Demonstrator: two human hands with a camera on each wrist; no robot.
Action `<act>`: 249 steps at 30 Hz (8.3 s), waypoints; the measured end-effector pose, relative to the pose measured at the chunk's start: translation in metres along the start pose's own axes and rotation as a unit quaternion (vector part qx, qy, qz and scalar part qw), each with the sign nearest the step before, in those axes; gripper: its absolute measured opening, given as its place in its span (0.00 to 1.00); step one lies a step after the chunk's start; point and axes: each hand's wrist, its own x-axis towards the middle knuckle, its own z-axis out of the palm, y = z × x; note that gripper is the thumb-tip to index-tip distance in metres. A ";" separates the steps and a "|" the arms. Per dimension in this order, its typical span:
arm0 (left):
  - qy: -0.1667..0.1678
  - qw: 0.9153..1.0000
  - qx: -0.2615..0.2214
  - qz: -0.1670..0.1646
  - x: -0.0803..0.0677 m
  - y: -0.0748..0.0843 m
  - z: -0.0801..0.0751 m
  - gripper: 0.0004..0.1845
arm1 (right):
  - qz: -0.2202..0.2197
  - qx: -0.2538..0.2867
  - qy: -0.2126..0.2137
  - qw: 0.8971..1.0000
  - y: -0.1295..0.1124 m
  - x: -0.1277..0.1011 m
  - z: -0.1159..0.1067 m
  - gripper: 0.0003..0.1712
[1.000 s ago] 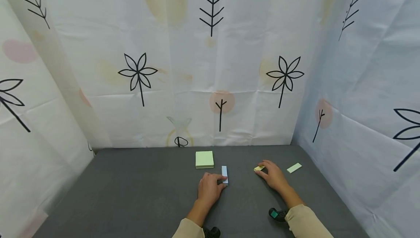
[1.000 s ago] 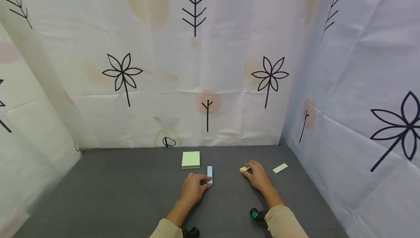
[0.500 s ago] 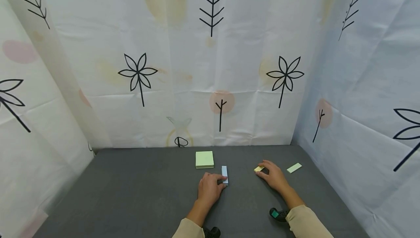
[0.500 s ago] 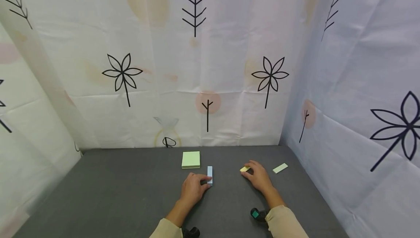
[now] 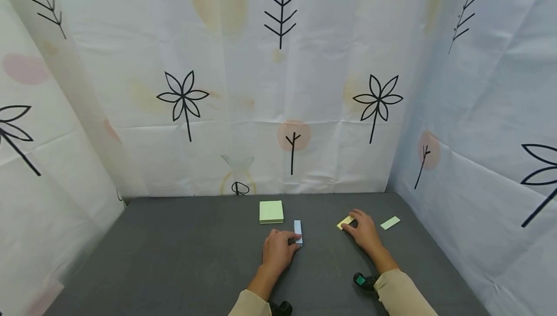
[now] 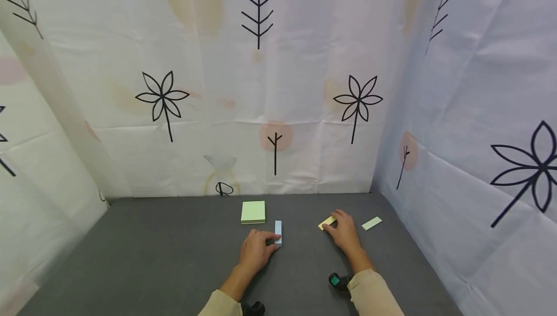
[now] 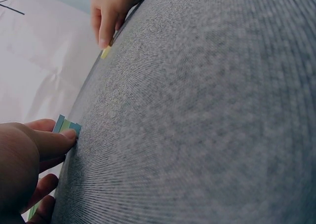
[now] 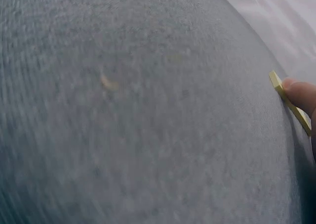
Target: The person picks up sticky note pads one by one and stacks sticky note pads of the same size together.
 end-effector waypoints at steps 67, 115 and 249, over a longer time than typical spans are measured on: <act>0.000 1.000 0.005 -0.022 0.000 0.002 0.003 0.12 | 0.065 0.286 0.049 0.955 -0.105 0.019 0.065 0.21; 0.025 0.999 -0.039 0.000 -0.002 0.003 0.004 0.15 | -0.005 0.267 -0.051 0.962 -0.105 0.021 0.071 0.20; 0.029 1.000 -0.005 0.010 0.001 0.001 0.003 0.14 | -0.051 0.091 -0.013 0.995 -0.049 -0.050 -0.008 0.19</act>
